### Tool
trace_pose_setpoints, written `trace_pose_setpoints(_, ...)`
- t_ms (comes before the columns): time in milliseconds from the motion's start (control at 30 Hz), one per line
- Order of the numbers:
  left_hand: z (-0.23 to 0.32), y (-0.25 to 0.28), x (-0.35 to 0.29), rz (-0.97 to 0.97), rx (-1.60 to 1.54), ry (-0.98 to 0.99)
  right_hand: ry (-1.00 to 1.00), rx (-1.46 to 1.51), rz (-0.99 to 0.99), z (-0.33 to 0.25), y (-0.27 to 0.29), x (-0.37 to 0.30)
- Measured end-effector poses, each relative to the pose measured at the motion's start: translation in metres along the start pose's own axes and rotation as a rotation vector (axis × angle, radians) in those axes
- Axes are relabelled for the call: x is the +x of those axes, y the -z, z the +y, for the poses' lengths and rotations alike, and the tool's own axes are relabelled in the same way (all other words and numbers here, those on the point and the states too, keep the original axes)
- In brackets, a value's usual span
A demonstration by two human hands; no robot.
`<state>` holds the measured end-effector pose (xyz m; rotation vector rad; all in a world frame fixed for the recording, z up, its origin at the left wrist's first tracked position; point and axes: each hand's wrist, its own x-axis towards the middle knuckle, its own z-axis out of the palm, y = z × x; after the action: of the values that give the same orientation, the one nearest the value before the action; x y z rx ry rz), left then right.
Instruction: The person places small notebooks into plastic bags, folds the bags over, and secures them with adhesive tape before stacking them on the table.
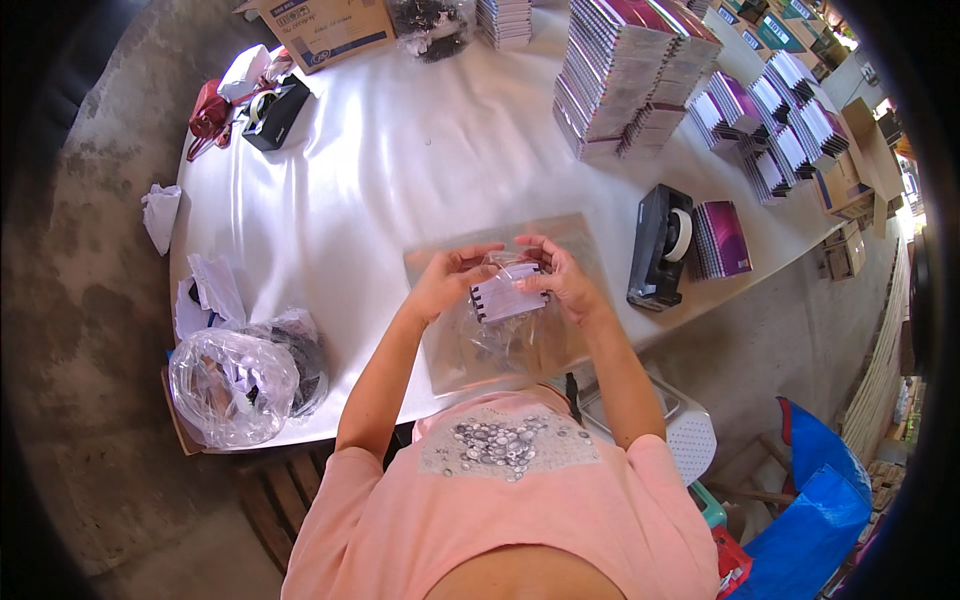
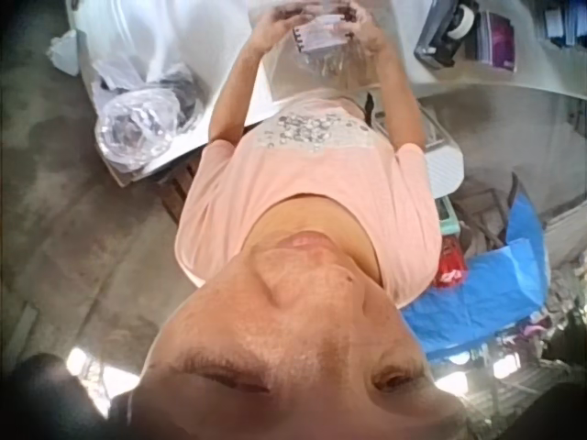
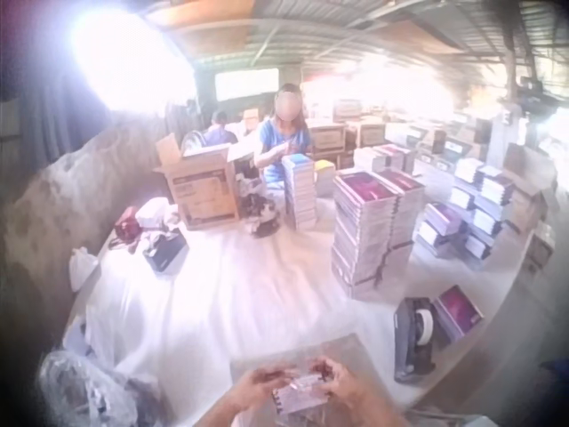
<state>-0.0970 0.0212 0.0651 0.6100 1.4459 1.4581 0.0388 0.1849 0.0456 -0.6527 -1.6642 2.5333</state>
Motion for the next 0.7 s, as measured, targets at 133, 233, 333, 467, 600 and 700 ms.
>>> trace_pose_setpoints(133, 0.013, 0.003, 0.016, -0.037, 0.065, 0.027, -0.005, -0.076, -0.055, -0.006, -0.003, 0.002)
trace_pose_setpoints(233, 0.018, 0.007, 0.025, -0.126, 0.167, -0.153, -0.072, -0.143, -0.067, -0.008, -0.001, 0.003)
trace_pose_setpoints(333, 0.022, 0.010, 0.022, -0.203, 0.173, -0.181, -0.085, -0.201, -0.041, -0.014, -0.005, 0.002)
trace_pose_setpoints(467, 0.042, -0.017, 0.000, 0.211, -0.042, -0.189, -0.090, -0.230, -0.049, -0.010, -0.001, 0.006)
trace_pose_setpoints(600, 0.011, -0.013, 0.002, 0.200, 0.378, -0.194, -0.066, -0.226, -0.042, -0.009, 0.000, 0.005)
trace_pose_setpoints(700, 0.009, -0.016, 0.007, 0.287, 0.089, -0.101, -0.054, -0.255, -0.040, -0.014, -0.002, 0.004)
